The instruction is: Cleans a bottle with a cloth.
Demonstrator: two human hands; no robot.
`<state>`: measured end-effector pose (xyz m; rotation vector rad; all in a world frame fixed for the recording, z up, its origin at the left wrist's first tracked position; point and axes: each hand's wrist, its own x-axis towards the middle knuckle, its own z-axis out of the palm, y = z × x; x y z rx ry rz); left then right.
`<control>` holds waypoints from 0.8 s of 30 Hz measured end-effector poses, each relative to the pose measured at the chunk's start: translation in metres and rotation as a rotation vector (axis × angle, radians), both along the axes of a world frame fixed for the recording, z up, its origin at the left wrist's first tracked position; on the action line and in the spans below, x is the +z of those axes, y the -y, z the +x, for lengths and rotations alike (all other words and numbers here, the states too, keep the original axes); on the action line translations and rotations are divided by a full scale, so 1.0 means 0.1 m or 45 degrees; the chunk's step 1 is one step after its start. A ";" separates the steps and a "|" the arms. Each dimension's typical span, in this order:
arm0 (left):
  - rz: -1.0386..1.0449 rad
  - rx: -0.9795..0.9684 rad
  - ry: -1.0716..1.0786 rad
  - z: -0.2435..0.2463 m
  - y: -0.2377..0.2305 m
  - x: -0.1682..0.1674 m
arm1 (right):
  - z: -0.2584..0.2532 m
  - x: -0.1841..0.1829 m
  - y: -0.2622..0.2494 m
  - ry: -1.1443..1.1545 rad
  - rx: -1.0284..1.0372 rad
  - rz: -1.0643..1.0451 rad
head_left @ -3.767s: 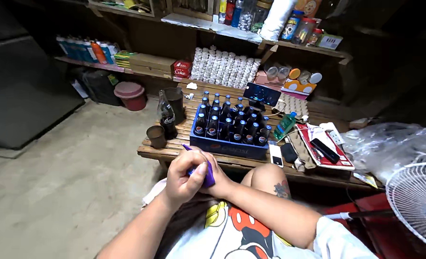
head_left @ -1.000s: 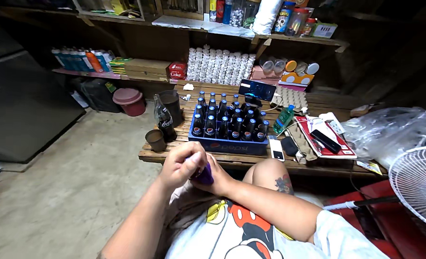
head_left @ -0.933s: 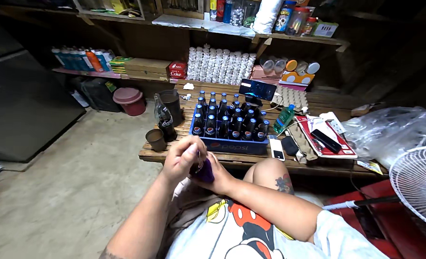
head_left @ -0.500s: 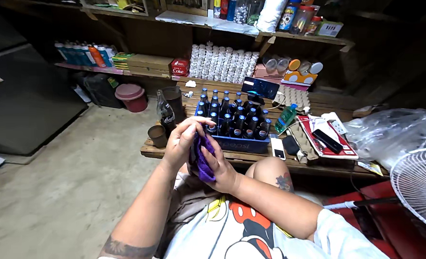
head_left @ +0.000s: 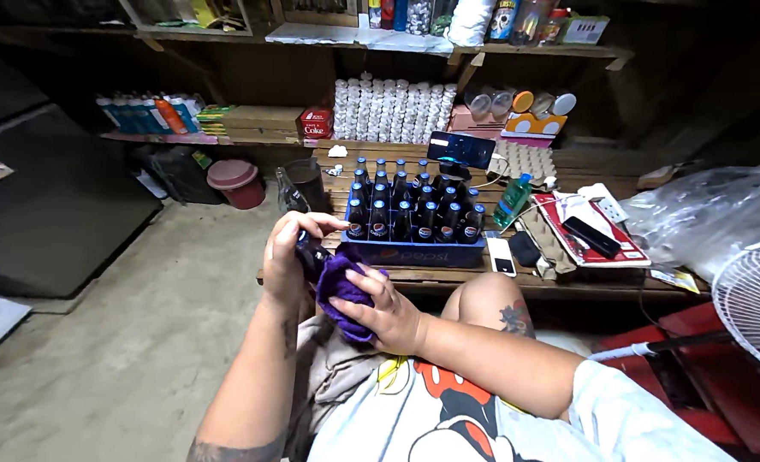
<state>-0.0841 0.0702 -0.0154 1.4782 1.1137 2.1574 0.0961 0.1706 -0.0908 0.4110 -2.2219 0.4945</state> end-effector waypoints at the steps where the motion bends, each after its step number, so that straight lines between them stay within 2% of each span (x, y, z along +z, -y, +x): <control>1: -0.002 -0.007 0.035 -0.03 0.01 0.00 | 0.00 -0.01 0.01 -0.004 0.005 0.018; 6: 0.028 -0.034 0.102 -0.13 0.01 -0.03 | 0.03 -0.05 0.07 0.014 -0.041 0.209; 14: 0.039 -0.095 0.128 -0.09 -0.02 -0.01 | 0.07 0.05 0.10 0.271 -0.101 0.426; 18: 0.026 -0.096 0.112 -0.04 -0.05 0.02 | 0.08 0.12 0.13 0.471 -0.059 0.409; 24: 0.042 -0.130 0.034 0.05 -0.07 0.07 | 0.08 0.20 0.10 0.789 0.021 0.231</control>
